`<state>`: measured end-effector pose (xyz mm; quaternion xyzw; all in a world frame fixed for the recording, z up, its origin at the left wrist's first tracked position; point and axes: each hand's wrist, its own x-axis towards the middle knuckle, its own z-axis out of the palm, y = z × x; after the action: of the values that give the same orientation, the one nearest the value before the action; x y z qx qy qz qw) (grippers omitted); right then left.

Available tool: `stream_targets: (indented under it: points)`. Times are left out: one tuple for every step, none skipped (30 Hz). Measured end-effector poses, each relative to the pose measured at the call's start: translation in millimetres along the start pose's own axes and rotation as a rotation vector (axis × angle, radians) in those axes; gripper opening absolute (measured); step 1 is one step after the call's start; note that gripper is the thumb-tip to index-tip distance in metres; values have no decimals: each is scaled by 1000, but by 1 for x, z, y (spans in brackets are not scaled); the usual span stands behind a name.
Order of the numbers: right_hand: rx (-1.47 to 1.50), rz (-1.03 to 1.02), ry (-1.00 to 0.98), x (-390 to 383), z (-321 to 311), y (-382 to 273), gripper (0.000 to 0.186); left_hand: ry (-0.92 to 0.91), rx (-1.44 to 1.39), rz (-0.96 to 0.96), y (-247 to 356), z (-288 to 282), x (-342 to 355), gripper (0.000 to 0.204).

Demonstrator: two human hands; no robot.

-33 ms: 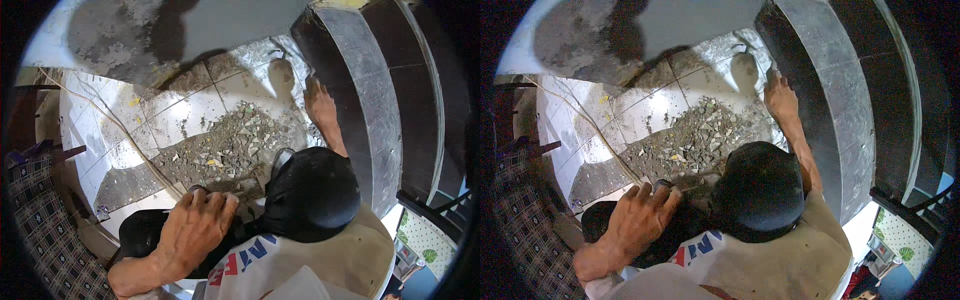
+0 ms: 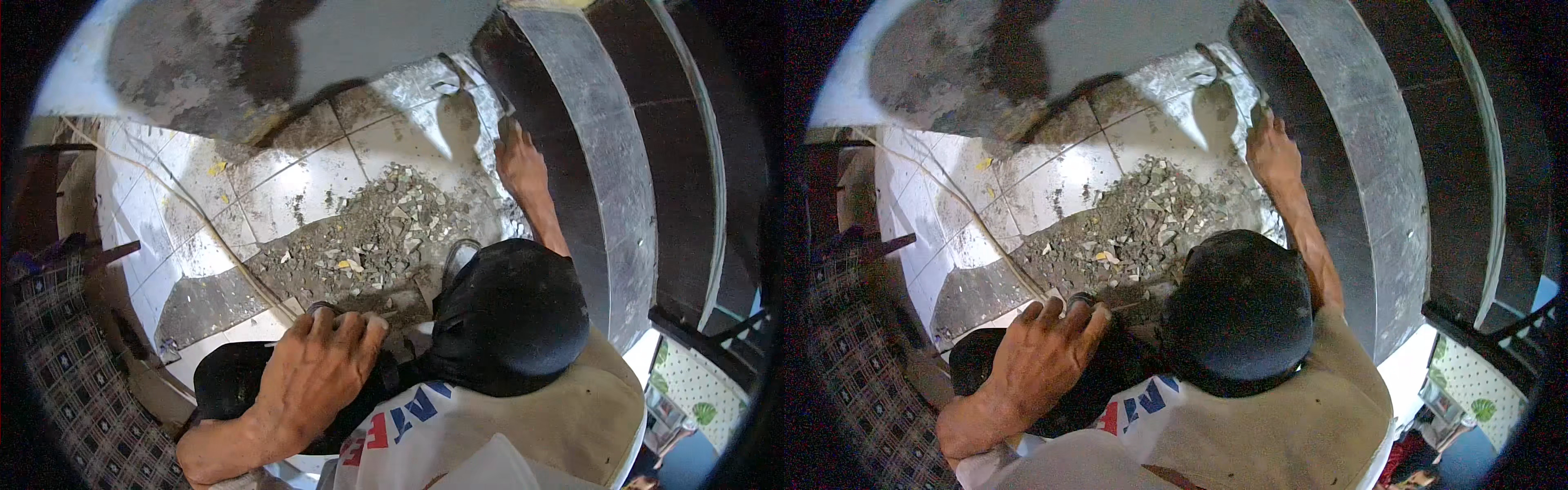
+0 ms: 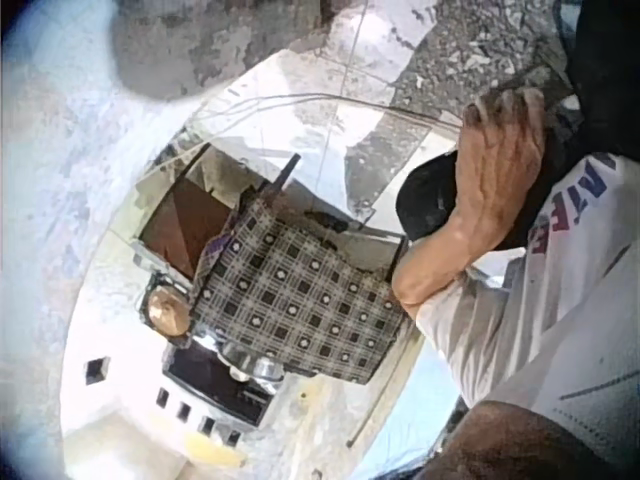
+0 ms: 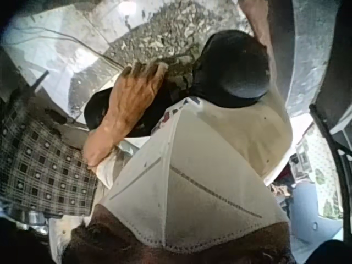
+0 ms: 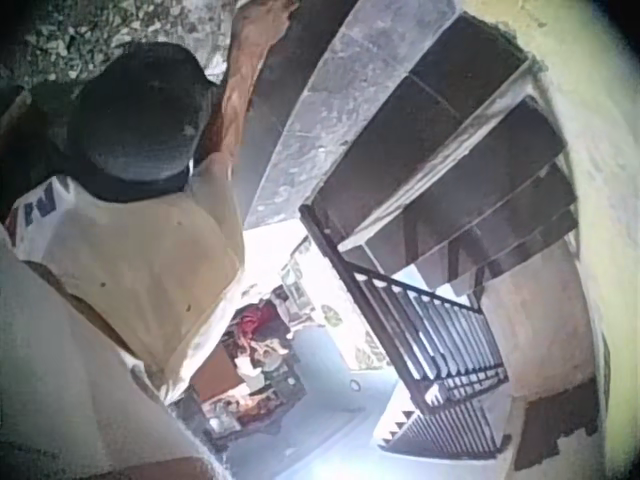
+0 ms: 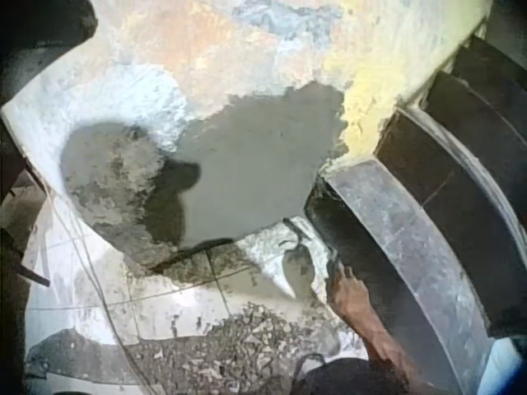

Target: Applying plaster or cement mix to a damaged section of a wall near the floor using a trowel.

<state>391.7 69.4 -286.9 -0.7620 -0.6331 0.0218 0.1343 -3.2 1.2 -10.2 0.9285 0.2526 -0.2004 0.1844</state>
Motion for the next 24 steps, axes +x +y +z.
stream_targets:
  points:
    - [15, -42, 61, 2, -1, 0, 48, 7, 30, 13, -1, 0, 2, 29]
    - [-13, 23, -22, 5, 3, -1, 50, 15, 61, 25, -2, -1, 4, 28]
    - [-43, 93, -95, 6, 5, 1, 52, 10, 67, 36, -2, -1, 5, 28]
    - [-113, 112, -97, 8, 14, 1, 49, -17, 41, 25, -1, -1, 6, 35]
    - [-141, 163, -161, 4, 20, 4, 49, -52, 16, 8, 0, -2, 7, 42]
    - [-133, 109, -196, 0, 30, 4, 50, -37, 21, 7, 1, -3, 6, 42]
    - [-118, 37, -252, -10, 37, 6, 50, -47, 20, 16, 3, -3, 4, 42]
    - [-95, -196, -208, -20, 44, 8, 55, -54, 15, 27, 4, -4, 4, 42]
    - [-80, -237, -132, -29, 49, 11, 55, -46, 8, 26, 4, -3, 3, 42]
    - [-105, -263, -84, -35, 52, 12, 52, 0, -2, 21, 4, -3, 3, 35]
    - [-65, -138, -102, -38, 53, 14, 48, 40, -8, 21, 3, -3, 3, 28]
    - [98, 31, -34, -35, 53, 13, 44, 32, -4, 30, 1, -2, 4, 28]
    - [117, 2, 42, -29, 52, 12, 44, 33, 23, 41, -2, -1, 5, 29]
    - [122, 61, 7, -17, 50, 9, 40, 10, 62, 46, -3, -1, 7, 30]
    - [129, 84, 43, -1, 46, 5, 38, 21, 50, 49, -4, -1, 7, 30]
    - [125, 125, -37, 17, 45, -1, 38, 20, 36, 43, -4, 0, 8, 31]
    - [13, 214, -71, 36, 43, -8, 38, 28, 21, 35, -3, 0, 9, 33]
    - [-58, 270, -176, 49, 40, -13, 39, 35, 16, 36, -2, 0, 8, 33]
    - [-107, 292, -101, 57, 34, -17, 39, 29, 10, 44, -1, 0, 7, 33]
    - [-161, 267, -195, 63, 26, -19, 46, 41, 0, 49, 0, 0, 5, 34]
    - [-260, 253, -258, 64, 15, -22, 55, 35, -16, 28, 0, -1, 3, 34]
    - [-222, 225, -193, 61, 1, -22, 51, 62, 9, 28, -1, 0, 1, 33]
    - [-195, 140, -186, 57, -13, -22, 51, 93, 26, 29, -1, 1, -1, 31]
    - [-235, 103, -146, 52, -31, -20, 43, 114, -13, 16, -2, 2, -2, 31]
